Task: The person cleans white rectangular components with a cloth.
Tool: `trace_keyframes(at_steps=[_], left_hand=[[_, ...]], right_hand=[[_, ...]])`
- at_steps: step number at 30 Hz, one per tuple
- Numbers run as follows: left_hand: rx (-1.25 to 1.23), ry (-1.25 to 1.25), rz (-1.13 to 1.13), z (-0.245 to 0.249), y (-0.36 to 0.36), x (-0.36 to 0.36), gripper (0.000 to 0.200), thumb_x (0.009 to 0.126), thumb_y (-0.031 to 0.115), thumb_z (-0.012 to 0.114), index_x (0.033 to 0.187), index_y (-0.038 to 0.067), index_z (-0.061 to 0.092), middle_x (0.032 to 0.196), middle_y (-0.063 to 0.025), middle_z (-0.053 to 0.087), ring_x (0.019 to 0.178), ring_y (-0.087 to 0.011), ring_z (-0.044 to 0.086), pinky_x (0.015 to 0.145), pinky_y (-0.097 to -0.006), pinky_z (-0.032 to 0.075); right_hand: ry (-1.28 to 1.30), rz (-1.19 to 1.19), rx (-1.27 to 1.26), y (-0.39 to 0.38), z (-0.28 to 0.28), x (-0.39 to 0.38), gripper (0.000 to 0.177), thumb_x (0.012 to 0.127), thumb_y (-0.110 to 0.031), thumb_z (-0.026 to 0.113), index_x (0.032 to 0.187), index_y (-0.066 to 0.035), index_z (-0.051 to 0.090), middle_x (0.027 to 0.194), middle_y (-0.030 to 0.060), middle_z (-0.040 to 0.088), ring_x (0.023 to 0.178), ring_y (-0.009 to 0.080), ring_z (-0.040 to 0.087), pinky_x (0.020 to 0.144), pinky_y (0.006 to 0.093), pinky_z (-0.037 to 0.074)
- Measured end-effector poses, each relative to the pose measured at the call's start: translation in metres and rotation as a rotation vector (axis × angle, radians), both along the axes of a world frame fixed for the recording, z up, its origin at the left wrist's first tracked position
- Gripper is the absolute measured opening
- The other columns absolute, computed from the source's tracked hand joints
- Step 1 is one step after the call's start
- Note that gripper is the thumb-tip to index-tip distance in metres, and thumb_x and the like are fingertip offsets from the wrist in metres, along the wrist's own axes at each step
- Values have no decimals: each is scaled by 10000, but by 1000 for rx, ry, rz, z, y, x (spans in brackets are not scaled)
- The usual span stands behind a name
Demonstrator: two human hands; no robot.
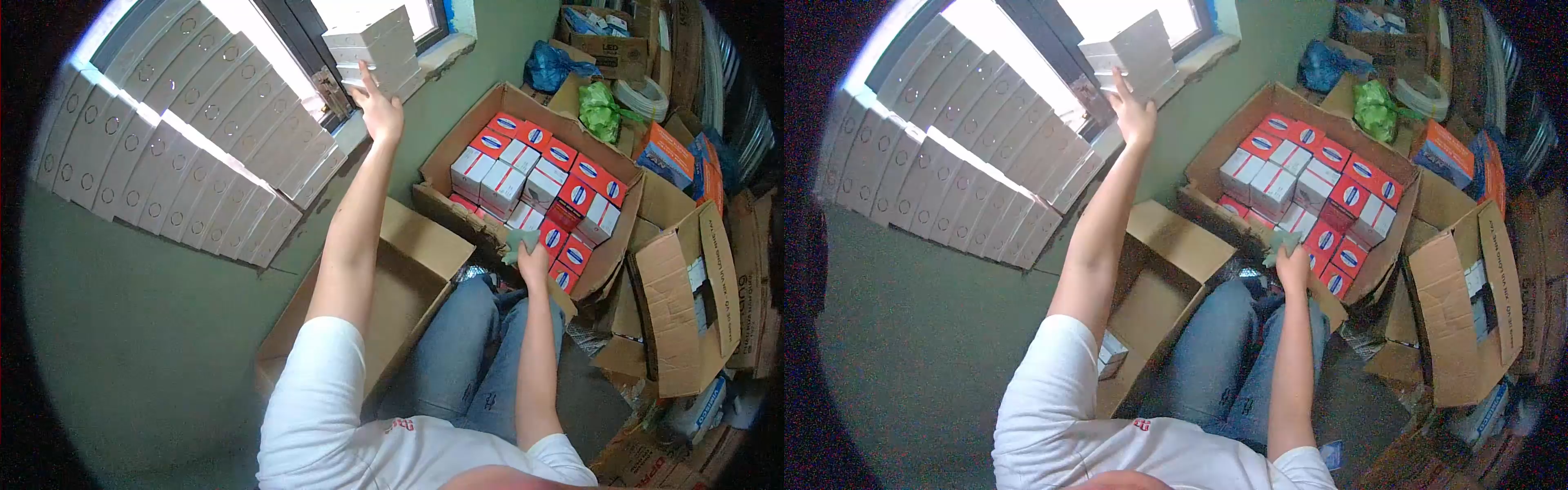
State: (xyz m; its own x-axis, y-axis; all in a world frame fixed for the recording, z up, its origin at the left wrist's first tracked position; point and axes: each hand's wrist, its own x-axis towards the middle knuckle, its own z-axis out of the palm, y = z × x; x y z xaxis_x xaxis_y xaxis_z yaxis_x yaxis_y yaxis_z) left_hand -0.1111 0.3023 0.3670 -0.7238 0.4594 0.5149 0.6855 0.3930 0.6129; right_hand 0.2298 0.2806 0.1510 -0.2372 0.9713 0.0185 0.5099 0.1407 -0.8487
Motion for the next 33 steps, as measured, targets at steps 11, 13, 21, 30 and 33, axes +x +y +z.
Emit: trace_keyframes(at_steps=[11, 13, 21, 30, 33], left_hand=[[93, -101, 138, 16, 22, 4, 1150, 752, 401, 701, 1433, 133, -186, 1427, -374, -119, 1314, -573, 91, 1102, -539, 162], [146, -52, 82, 8, 16, 8, 1121, 767, 395, 679, 1433, 118, -180, 1422, -377, -112, 1312, -582, 59, 1102, -543, 154], [83, 170, 0, -1, 2, 17, 1022, 794, 333, 641, 1448, 96, -107, 1410, -391, -85, 1319, -571, 41, 1101, -550, 134], [54, 542, -595, -25, -120, 79, 647, 814, 173, 625, 1385, 151, 320, 1380, -158, 380, 1196, -358, 469, 979, -462, 413], [-224, 641, -667, -82, -228, 68, 508, 771, 158, 651, 1254, 130, 499, 1140, -69, 605, 1078, -252, 565, 943, -404, 442]], right_hand=[[-33, -46, -34, 0, 4, -2, 311, 831, -246, 564, 971, 28, 606, 924, 263, 633, 919, 434, 591, 794, 480, 449], [-27, -60, -39, 1, 5, -1, 324, 839, -253, 562, 988, 33, 597, 940, 263, 631, 934, 433, 587, 802, 478, 444], [-50, -41, -13, 4, -7, 2, 404, 843, -273, 561, 1092, 45, 539, 1045, 271, 605, 1013, 434, 556, 856, 461, 427], [104, -29, -94, 31, -46, 16, 502, 824, -339, 601, 1107, 72, 546, 1101, 277, 599, 1051, 426, 559, 892, 441, 422], [342, -77, -450, 27, -23, 24, 378, 867, -266, 589, 1144, -11, 548, 1021, 95, 613, 883, 191, 596, 722, 363, 508]])
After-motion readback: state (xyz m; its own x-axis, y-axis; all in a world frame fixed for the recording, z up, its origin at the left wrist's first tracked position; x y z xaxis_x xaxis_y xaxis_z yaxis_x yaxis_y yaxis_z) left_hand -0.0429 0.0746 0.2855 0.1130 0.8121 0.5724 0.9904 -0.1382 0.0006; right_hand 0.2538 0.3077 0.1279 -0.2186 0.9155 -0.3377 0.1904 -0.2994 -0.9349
